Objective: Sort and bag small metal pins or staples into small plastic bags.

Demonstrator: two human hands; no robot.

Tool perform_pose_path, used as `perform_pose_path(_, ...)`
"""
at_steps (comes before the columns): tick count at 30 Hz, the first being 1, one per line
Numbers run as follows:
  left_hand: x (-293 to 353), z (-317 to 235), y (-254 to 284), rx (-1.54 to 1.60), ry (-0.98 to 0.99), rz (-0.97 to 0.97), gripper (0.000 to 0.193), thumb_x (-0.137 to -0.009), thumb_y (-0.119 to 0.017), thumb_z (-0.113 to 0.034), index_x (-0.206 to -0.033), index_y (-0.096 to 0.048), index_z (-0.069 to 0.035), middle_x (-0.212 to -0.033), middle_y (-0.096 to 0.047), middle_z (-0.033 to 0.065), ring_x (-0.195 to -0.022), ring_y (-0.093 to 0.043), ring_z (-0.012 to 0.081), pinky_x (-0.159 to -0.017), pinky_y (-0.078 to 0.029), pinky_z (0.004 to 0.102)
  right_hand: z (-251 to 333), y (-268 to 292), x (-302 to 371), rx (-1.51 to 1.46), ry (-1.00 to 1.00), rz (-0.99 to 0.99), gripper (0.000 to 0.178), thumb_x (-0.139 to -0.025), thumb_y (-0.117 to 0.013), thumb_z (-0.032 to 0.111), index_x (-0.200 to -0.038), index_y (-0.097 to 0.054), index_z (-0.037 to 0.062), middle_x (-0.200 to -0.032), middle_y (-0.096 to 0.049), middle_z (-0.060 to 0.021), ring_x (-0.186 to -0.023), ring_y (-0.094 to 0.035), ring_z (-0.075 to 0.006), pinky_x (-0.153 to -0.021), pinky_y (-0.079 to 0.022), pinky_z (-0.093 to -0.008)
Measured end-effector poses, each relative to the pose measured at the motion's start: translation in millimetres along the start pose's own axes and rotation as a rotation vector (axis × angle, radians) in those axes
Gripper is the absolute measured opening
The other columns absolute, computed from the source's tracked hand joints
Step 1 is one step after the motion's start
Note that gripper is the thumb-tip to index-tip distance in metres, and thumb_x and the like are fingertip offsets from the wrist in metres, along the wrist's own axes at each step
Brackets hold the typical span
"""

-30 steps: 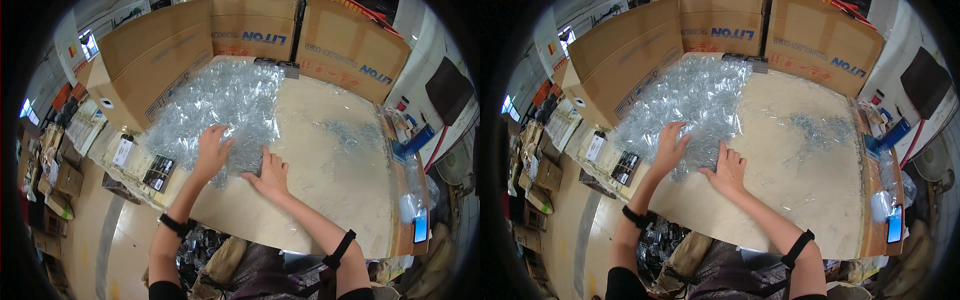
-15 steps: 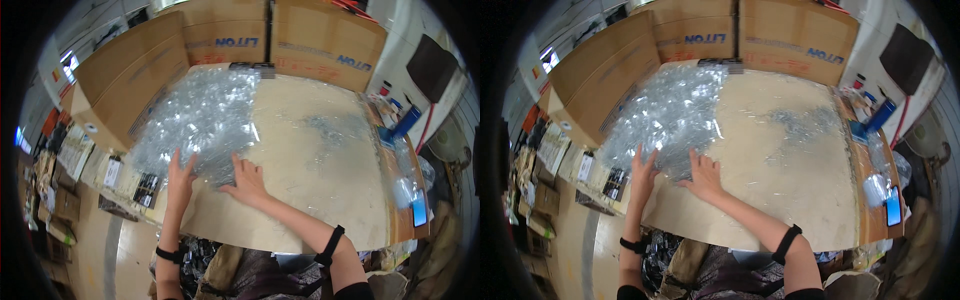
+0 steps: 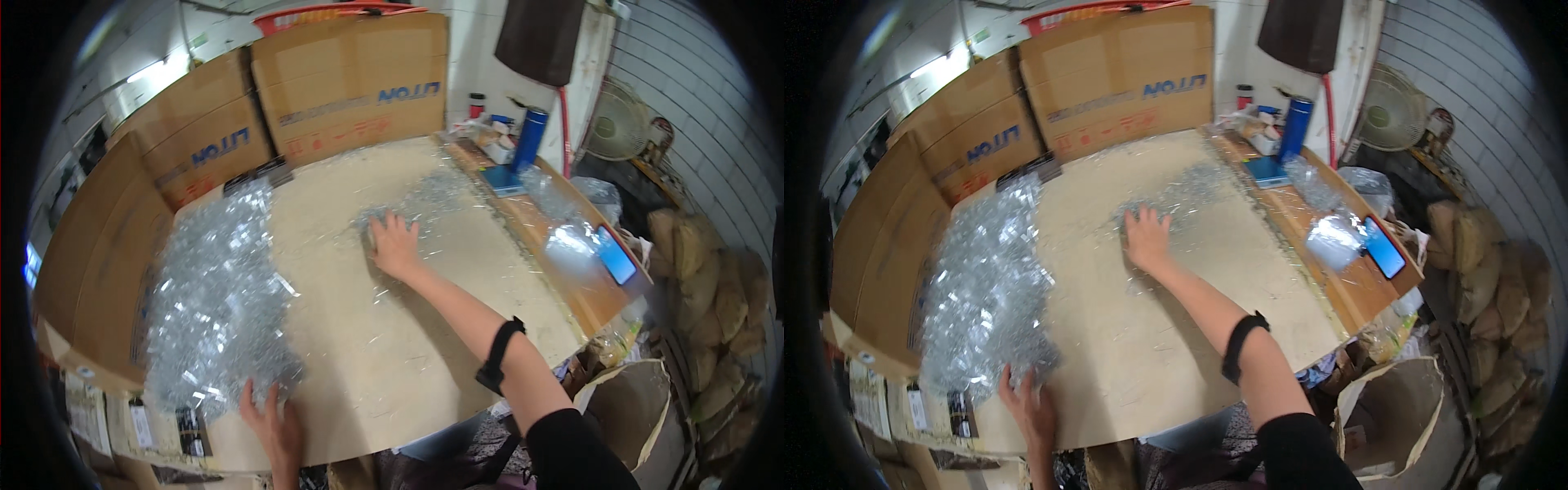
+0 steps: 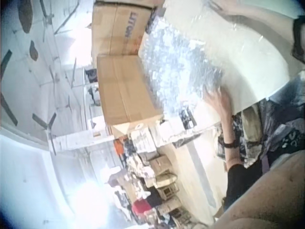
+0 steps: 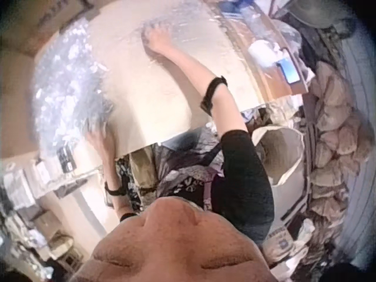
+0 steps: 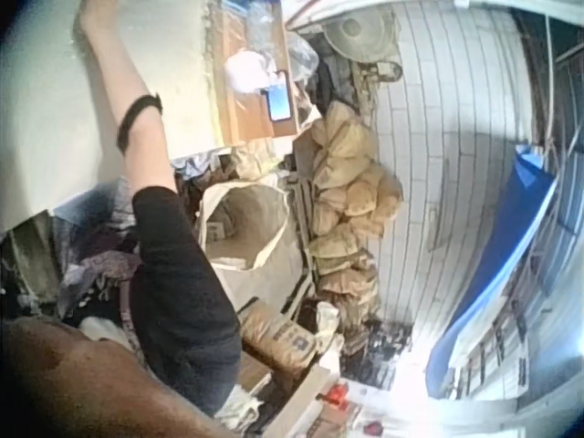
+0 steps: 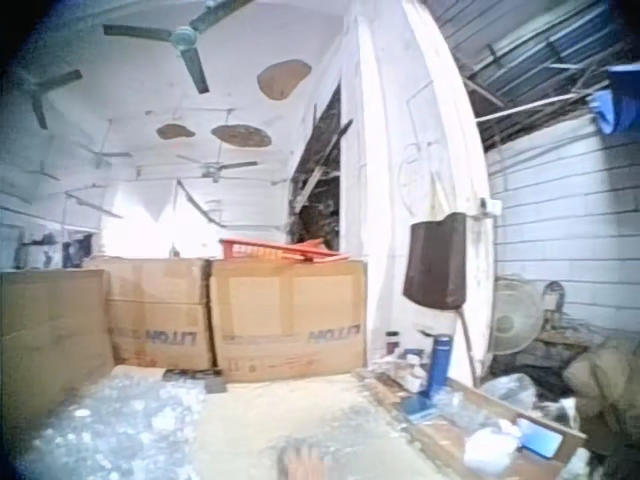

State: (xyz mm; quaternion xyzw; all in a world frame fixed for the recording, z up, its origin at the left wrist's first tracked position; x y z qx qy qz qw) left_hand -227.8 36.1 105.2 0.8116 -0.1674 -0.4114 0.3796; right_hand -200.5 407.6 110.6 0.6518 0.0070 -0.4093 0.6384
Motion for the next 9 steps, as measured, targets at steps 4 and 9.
perform_pose_path(4, 14.7, -7.2, 5.2, -0.081, 0.028, -0.043, 0.046, -0.072, -0.065, 0.003, -0.115, -0.056, -0.008, -0.134, -0.037, 0.0214, -0.124, -0.036, 0.0407, -0.101, -0.031, 0.0503, -65.1, -11.4, -11.2, -0.041, -0.249, 0.255, 0.055, -0.073, -0.071, 0.028, -0.119, -0.049, 0.0101, -0.115, -0.052, -0.0152, -0.105, -0.052, -0.0313, -0.084, -0.042, -0.0459)
perform_pose_path(9, 21.9, -36.9, -0.9, -0.021, -0.120, 0.036, 0.039, -0.090, -0.060, -0.022, -0.125, -0.052, -0.010, -0.141, -0.037, 0.0175, -0.119, -0.045, 0.0343, -0.098, -0.035, 0.0490, -108.2, 21.7, -24.4, -0.662, -0.157, 0.445, 0.052, -0.069, -0.075, 0.025, -0.115, -0.054, 0.0124, -0.112, -0.055, -0.0173, -0.096, -0.058, -0.0297, -0.081, -0.047, -0.0402)
Point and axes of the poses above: each hand's wrist, its own x-axis away from the middle knuckle, its own y-axis out of the back of the hand, z = x × y, the point moved 3 cm from there along -x, towards the middle knuckle
